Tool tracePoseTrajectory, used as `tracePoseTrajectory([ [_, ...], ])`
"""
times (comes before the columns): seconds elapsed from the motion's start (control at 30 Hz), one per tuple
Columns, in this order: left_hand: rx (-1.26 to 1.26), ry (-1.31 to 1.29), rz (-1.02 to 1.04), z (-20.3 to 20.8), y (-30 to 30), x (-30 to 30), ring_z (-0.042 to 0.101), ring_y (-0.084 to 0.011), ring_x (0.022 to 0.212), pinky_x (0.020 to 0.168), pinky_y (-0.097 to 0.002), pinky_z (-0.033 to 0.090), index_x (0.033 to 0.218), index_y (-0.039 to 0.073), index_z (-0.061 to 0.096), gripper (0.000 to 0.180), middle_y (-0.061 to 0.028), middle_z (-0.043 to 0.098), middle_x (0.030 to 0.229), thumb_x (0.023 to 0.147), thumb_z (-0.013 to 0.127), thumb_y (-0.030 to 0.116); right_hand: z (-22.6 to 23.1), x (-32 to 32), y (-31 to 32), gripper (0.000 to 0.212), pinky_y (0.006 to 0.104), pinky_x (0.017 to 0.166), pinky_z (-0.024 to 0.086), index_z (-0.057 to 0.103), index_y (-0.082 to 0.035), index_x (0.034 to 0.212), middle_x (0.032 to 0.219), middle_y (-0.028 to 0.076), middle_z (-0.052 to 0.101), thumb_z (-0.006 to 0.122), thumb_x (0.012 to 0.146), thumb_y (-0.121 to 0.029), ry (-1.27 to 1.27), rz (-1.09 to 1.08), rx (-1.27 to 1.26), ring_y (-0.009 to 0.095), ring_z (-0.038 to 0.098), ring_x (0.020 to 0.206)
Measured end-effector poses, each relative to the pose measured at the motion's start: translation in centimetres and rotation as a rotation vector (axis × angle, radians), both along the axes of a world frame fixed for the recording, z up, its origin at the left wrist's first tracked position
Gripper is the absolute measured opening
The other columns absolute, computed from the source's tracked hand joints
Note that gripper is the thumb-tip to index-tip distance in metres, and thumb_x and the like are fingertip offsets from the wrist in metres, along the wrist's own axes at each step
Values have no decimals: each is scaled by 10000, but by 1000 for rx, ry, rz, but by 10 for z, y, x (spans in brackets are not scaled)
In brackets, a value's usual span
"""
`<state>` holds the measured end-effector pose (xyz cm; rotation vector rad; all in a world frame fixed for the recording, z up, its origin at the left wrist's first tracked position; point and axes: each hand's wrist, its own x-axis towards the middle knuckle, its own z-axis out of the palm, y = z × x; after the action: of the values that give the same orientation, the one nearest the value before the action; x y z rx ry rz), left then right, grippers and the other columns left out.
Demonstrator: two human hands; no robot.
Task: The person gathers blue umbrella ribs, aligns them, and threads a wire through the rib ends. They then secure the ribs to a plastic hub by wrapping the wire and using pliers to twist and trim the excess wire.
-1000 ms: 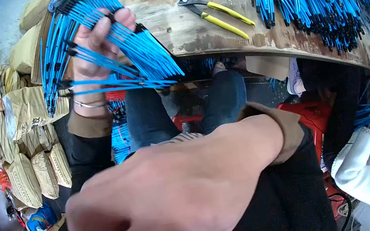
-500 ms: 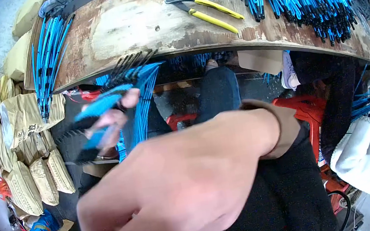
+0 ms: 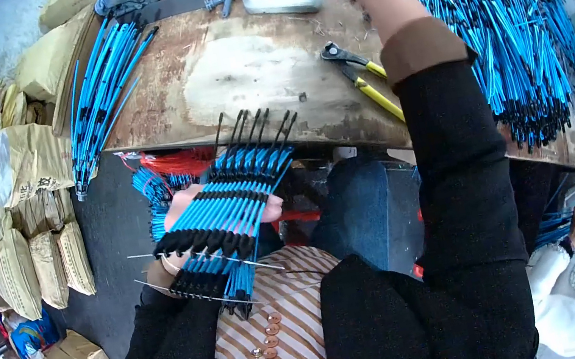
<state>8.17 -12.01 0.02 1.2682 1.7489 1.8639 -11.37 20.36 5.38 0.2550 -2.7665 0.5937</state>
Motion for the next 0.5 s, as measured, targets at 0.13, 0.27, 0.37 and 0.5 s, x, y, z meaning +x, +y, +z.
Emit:
tracePoseTrajectory([
  [0.13, 96, 143, -66, -12, 3, -3, 604, -267, 603, 556, -322, 476, 826, -26, 654, 116, -147, 660, 831, 757, 624, 62, -36, -21, -23, 153, 392, 665, 521, 676, -66, 832, 742, 136, 647, 563, 730, -80, -129, -3, 502, 320, 625, 684],
  [0.27, 131, 293, -46, -16, 3, -5, 592, -269, 592, 541, -317, 464, 827, -19, 656, 113, -148, 655, 834, 759, 624, 65, -33, -9, -44, 133, 398, 680, 520, 674, -51, 801, 755, 116, 659, 560, 746, -94, -70, -88, 627, 318, 623, 671],
  [0.37, 129, 147, -93, -23, 0, -4, 580, -267, 574, 533, -313, 455, 822, -20, 653, 119, -144, 653, 825, 754, 625, 74, -32, -3, -38, 129, 384, 653, 512, 670, -58, 813, 741, 111, 657, 560, 769, -108, -18, -112, 556, 319, 615, 652],
  [0.5, 168, 137, -81, -11, 6, -5, 570, -263, 561, 528, -312, 449, 812, -20, 648, 124, -138, 651, 812, 746, 628, 83, -21, 21, -37, 122, 360, 617, 496, 663, -51, 822, 738, 102, 656, 559, 786, -106, 31, -127, 383, 293, 599, 619],
])
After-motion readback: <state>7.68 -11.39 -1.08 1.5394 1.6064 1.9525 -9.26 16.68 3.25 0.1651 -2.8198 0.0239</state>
